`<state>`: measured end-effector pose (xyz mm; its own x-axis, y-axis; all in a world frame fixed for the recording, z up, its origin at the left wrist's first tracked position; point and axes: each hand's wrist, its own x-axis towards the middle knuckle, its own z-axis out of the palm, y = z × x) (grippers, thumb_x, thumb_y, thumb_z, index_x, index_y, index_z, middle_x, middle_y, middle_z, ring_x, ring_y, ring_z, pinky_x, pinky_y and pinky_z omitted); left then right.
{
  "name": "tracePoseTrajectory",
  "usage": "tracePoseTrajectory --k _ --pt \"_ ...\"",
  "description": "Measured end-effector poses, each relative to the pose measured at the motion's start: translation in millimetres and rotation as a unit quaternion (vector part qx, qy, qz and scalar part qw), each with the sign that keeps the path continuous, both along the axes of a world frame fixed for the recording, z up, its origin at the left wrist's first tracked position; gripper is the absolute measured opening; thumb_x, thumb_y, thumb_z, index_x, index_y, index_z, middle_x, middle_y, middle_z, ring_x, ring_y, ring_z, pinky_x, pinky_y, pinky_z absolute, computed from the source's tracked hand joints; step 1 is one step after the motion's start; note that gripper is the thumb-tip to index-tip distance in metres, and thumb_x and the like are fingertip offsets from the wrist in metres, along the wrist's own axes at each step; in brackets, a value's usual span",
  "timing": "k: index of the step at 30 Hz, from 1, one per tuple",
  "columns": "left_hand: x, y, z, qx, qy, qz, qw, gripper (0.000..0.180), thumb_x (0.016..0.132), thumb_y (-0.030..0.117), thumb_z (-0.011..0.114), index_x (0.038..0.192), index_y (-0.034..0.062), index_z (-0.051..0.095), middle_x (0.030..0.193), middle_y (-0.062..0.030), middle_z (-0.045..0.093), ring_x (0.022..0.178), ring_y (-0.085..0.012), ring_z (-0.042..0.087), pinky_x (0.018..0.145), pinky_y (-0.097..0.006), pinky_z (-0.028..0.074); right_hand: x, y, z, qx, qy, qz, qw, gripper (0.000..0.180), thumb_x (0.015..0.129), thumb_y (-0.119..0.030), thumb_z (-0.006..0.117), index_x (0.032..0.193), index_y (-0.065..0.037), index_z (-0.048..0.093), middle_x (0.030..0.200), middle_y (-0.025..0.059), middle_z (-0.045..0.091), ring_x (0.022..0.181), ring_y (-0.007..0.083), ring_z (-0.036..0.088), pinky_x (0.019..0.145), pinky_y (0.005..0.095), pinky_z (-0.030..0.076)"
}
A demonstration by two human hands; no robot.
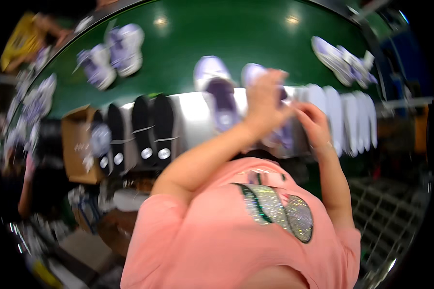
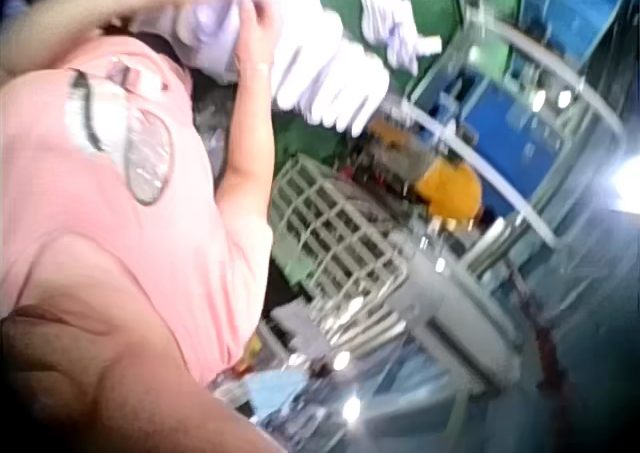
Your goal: The person inserts white insoles into purple and white sneakers on a conveyor belt and then retrieves a stack of white insoles from a shelf.
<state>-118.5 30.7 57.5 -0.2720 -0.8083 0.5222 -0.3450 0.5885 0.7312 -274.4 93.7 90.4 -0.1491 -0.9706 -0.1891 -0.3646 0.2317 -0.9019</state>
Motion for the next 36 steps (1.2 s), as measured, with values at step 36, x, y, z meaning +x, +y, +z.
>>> tracePoseTrajectory --k 36 --pt "229.0 83.6 -62.3 0.073 -0.389 0.257 0.882 0.056 0.070 0.026 0.064 0.118 0.0063 0.043 0.121 -0.0134 0.042 0.114 -0.0293 0.037 0.091 -0.042 0.030 22.5 5.9 -97.9 0.161 -0.124 0.118 0.972 0.052 0.078 -0.018 0.056 0.120 0.004 0.036 0.110 0.0135 0.049 0.092 0.0170 0.051 0.075 0.0274 0.044"
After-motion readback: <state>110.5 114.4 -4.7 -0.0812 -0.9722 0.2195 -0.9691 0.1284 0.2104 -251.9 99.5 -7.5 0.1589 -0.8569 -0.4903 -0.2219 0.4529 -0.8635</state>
